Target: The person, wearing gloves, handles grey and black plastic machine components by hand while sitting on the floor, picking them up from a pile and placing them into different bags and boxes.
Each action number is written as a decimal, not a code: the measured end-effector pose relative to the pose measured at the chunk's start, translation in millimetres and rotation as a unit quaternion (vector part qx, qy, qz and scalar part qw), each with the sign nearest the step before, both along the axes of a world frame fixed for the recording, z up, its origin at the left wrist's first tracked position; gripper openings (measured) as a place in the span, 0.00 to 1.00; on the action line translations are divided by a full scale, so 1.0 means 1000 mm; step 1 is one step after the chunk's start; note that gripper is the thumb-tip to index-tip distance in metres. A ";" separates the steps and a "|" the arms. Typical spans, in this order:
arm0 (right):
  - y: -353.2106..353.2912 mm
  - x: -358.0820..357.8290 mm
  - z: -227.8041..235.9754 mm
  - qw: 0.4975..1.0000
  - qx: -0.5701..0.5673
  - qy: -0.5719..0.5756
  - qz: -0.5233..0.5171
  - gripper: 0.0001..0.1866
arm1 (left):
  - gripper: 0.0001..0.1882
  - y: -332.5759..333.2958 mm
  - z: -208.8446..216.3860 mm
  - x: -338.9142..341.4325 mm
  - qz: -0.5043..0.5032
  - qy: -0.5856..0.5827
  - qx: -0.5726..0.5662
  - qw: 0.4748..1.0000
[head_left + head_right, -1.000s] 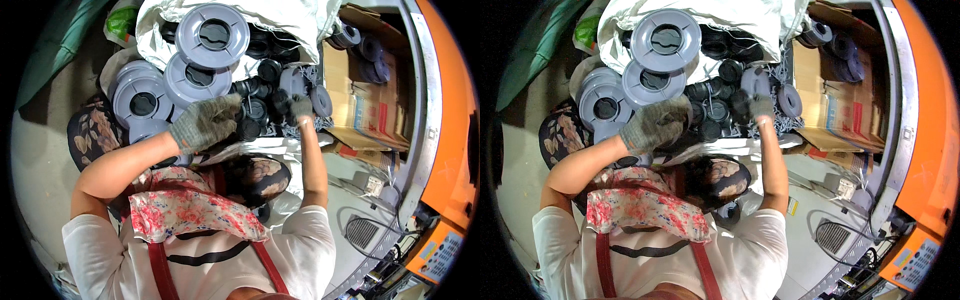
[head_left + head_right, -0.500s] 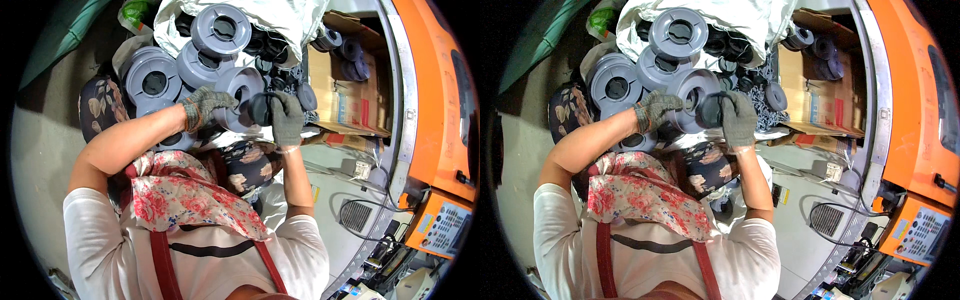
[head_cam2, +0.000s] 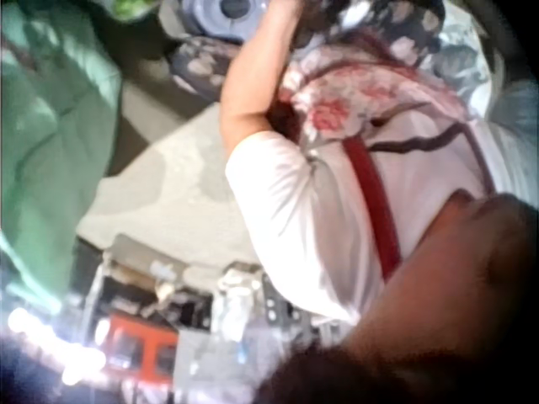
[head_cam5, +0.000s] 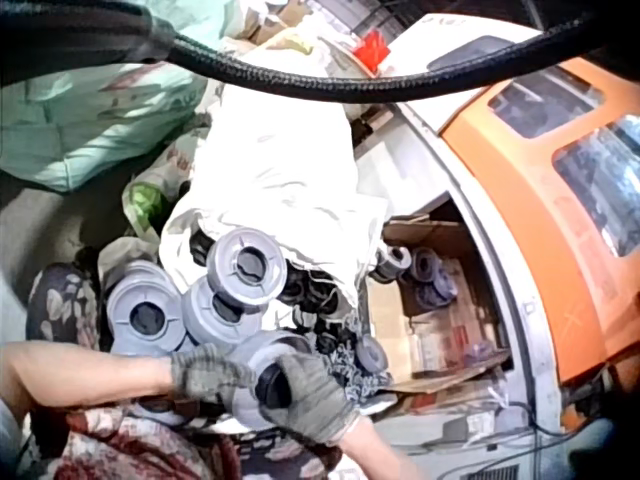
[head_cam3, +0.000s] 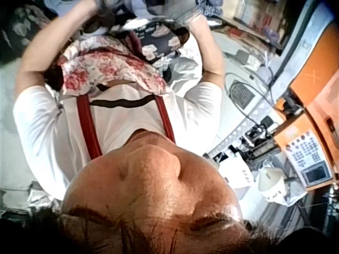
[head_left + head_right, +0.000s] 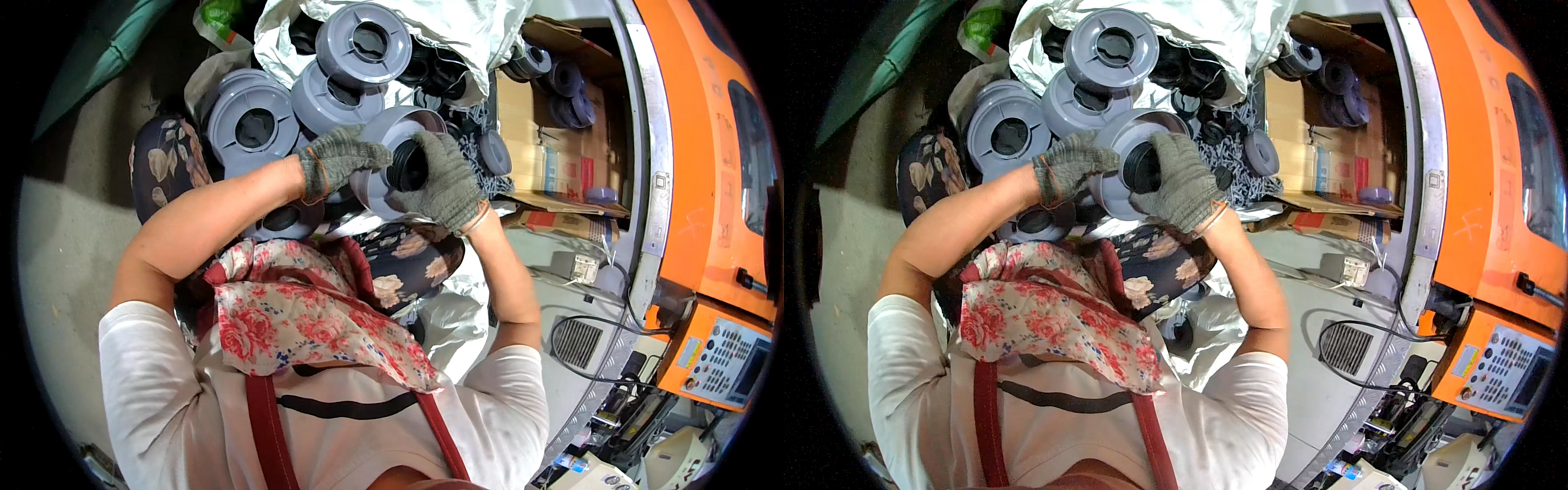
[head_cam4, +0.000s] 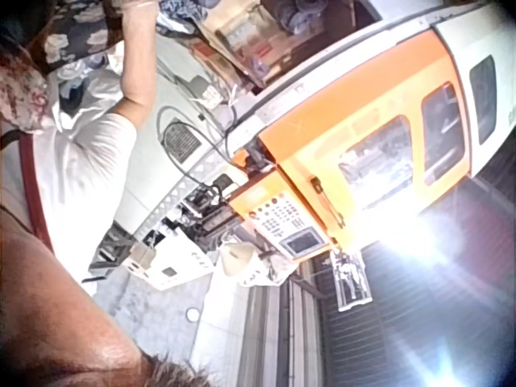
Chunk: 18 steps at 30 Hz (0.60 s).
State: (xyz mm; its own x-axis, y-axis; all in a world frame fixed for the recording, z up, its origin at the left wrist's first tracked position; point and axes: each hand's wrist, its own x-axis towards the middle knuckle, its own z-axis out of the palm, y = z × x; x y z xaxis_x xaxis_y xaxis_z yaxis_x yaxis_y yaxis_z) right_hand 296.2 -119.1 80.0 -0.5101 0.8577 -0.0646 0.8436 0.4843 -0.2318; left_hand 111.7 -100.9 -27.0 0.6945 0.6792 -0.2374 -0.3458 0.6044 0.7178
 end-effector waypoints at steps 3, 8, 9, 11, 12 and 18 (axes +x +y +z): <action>0.003 -0.006 0.011 0.980 0.051 -0.076 0.175 0.41 | 0.23 0.012 -0.033 -0.012 0.111 0.179 0.770 0.602; -0.001 -0.001 0.002 0.996 0.018 -0.001 0.088 0.37 | 0.19 -0.004 0.002 -0.011 0.025 0.043 0.350 0.935; -0.003 0.002 -0.006 0.995 0.050 -0.003 0.086 0.36 | 0.17 -0.009 0.010 -0.009 0.018 0.015 0.263 0.964; -0.007 -0.005 -0.015 0.993 0.018 0.086 -0.079 0.32 | 0.15 -0.019 0.025 -0.003 0.044 -0.018 0.169 0.984; -0.008 -0.007 -0.018 0.978 0.002 0.129 -0.161 0.31 | 0.14 -0.019 0.021 0.000 0.079 0.017 0.278 0.957; -0.004 0.019 -0.045 0.944 -0.093 0.261 -0.181 0.27 | 0.23 -0.019 0.038 -0.004 0.318 0.294 0.642 0.633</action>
